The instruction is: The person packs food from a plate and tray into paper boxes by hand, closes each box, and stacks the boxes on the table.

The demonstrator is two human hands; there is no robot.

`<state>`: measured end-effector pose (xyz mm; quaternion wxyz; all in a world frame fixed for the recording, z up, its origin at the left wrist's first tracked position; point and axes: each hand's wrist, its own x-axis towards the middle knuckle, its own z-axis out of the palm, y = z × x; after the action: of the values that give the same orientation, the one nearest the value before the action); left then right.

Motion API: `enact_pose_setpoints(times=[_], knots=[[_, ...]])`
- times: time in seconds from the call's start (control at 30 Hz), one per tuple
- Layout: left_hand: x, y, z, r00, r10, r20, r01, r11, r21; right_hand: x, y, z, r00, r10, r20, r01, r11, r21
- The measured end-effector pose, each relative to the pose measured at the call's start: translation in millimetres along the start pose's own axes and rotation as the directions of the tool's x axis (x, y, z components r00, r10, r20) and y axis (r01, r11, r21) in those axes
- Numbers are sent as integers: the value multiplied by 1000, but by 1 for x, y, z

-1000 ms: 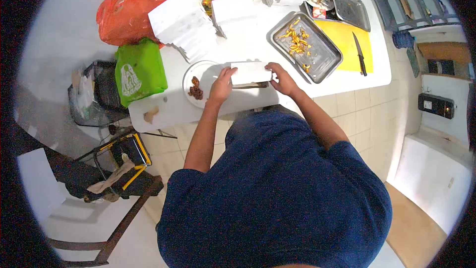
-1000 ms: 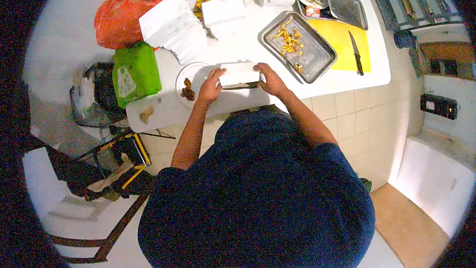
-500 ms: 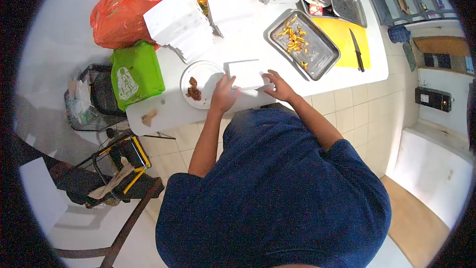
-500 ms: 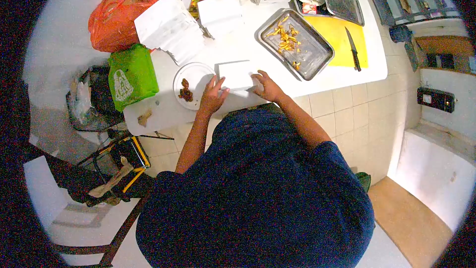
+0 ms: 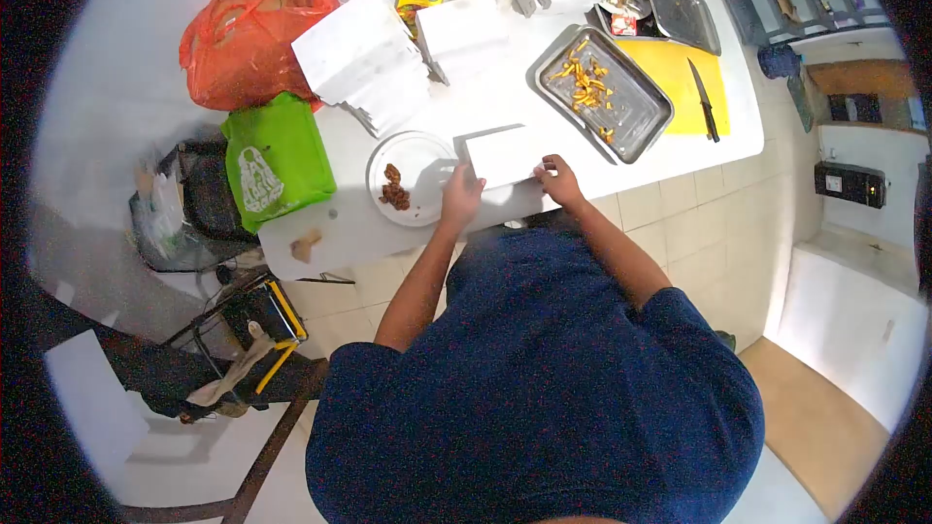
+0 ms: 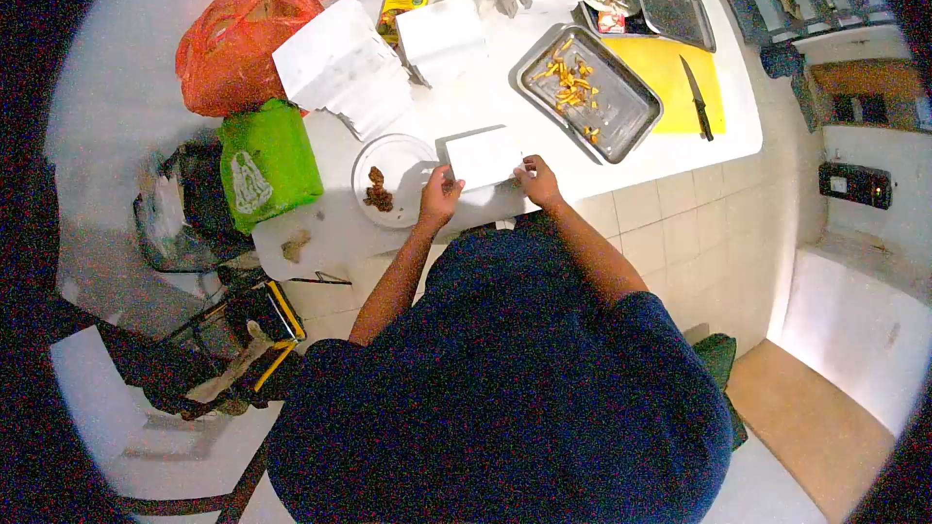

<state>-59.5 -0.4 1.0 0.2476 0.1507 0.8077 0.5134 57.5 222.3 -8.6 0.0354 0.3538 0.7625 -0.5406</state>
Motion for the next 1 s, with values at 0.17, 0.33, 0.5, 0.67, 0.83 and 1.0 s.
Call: enact_pose_setpoints(times=[0.17,0.33,0.5,0.67,0.83,1.0], knots=[[5,-12,10,997,-79,12,79,996,32,6,23,0,1000,0,-26,1,1000,17],[10,0,19,972,-228,62,234,962,-137,19,2,-20,996,-57,74,59,998,-28],[11,20,29,855,-513,75,487,745,-455,34,-14,-37,977,107,185,-115,993,32],[14,32,36,770,-627,118,599,648,-470,45,-18,-49,955,74,286,-89,995,39],[13,46,38,766,-642,39,596,685,-419,67,0,-51,945,14,326,-18,1000,11],[13,36,41,749,-662,-15,614,702,-361,73,7,-52,931,18,363,-11,1000,-20]])
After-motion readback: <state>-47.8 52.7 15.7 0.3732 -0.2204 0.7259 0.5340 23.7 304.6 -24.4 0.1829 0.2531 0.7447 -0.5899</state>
